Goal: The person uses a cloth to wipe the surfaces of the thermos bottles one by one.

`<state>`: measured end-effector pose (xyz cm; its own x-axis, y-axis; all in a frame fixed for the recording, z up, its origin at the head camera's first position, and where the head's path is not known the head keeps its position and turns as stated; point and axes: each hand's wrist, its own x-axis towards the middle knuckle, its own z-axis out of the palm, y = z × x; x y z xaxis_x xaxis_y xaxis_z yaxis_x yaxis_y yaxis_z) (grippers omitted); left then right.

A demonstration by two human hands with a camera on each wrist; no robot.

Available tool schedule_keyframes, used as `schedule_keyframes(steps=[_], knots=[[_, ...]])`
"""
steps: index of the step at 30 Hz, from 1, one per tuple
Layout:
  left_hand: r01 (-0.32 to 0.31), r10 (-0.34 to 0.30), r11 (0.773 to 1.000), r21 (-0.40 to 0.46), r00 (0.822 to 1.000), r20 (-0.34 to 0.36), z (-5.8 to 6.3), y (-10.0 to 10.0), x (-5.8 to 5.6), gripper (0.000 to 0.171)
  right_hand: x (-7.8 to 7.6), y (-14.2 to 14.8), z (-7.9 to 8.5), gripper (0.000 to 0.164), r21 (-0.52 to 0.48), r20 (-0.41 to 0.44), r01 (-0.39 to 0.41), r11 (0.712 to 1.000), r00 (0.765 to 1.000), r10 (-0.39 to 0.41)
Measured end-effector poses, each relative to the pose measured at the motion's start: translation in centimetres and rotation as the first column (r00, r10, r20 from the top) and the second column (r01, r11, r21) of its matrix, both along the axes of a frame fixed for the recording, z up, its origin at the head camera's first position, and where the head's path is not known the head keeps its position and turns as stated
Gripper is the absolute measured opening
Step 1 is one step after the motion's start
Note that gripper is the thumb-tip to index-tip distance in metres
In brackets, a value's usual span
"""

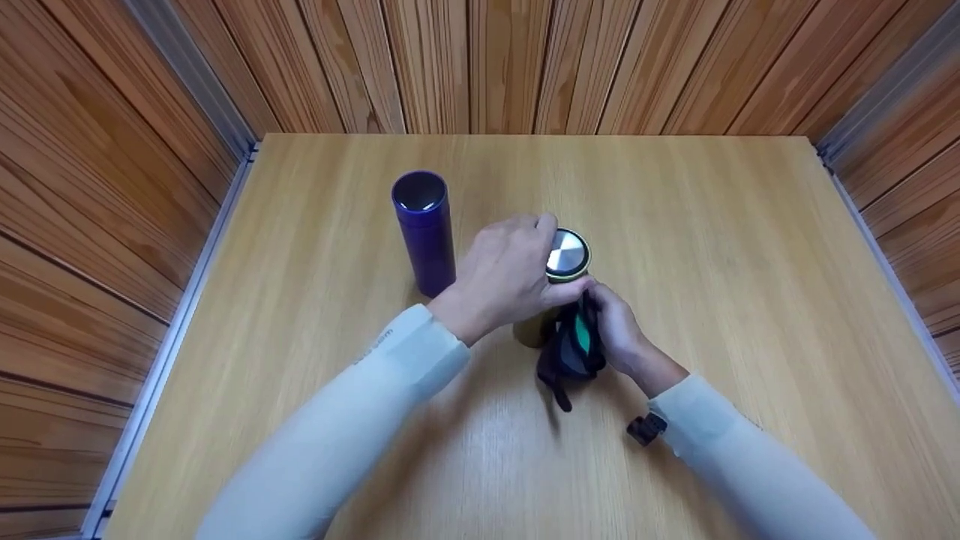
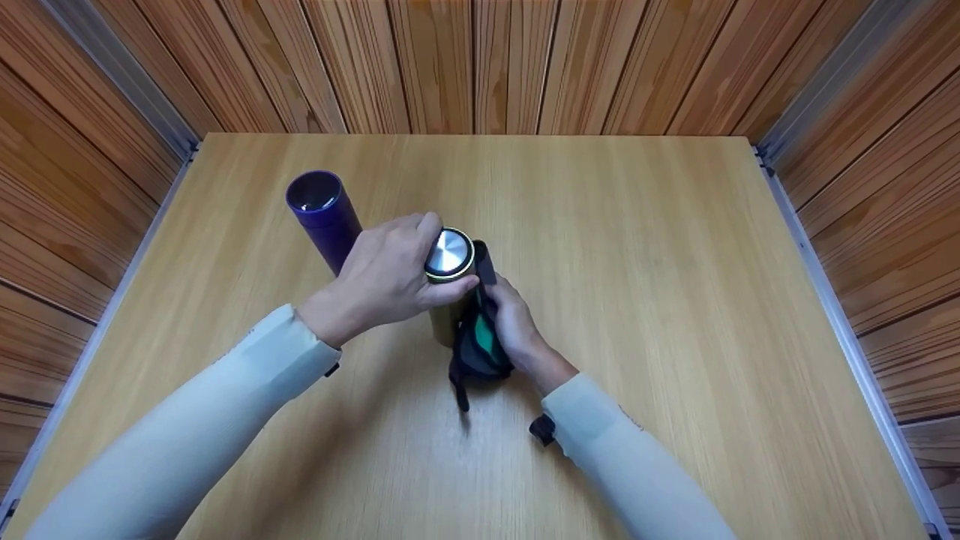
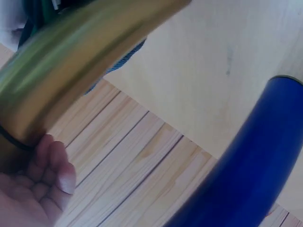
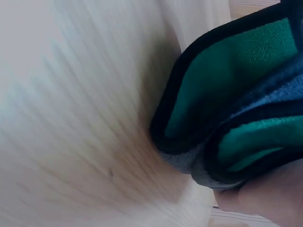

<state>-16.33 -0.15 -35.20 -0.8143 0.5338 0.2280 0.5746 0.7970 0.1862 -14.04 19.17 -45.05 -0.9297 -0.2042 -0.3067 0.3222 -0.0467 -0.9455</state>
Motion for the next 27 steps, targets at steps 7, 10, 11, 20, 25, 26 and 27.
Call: schedule_keyframes(steps=[7,10,11,20,25,26,27], knots=[[-0.097,0.094,0.986,-0.135,0.995,-0.028,0.6,1.3,0.5,0.075,1.5,0.4,0.1,0.050,0.089,-0.170,-0.007,0.996,0.985,0.022],[-0.143,0.132,0.977,-0.157,0.988,-0.080,0.7,1.8,0.8,0.071,2.7,0.2,0.1,0.046,0.176,-0.253,0.087,0.981,0.967,-0.040],[-0.159,0.143,0.973,-0.168,0.984,-0.103,0.7,1.9,0.8,0.071,3.2,0.1,0.1,0.044,0.203,-0.286,0.127,0.971,0.956,-0.065],[-0.292,0.277,0.943,-0.161,0.955,-0.106,0.9,3.2,0.8,0.067,6.1,-2.1,-0.9,0.045,0.184,-0.696,0.403,0.897,0.697,-0.171],[-0.352,0.349,0.920,-0.173,0.936,-0.048,1.3,3.5,0.3,0.075,6.0,-4.3,-0.4,0.053,0.172,-0.781,0.503,0.847,0.593,-0.194],[-0.359,0.358,0.916,-0.178,0.933,-0.038,1.4,3.6,0.2,0.077,5.8,-4.7,-0.5,0.054,0.169,-0.785,0.515,0.840,0.586,-0.201],[-0.363,0.365,0.914,-0.179,0.931,-0.024,1.5,3.6,0.1,0.079,5.6,-5.0,-0.5,0.055,0.169,-0.788,0.527,0.833,0.580,-0.207]])
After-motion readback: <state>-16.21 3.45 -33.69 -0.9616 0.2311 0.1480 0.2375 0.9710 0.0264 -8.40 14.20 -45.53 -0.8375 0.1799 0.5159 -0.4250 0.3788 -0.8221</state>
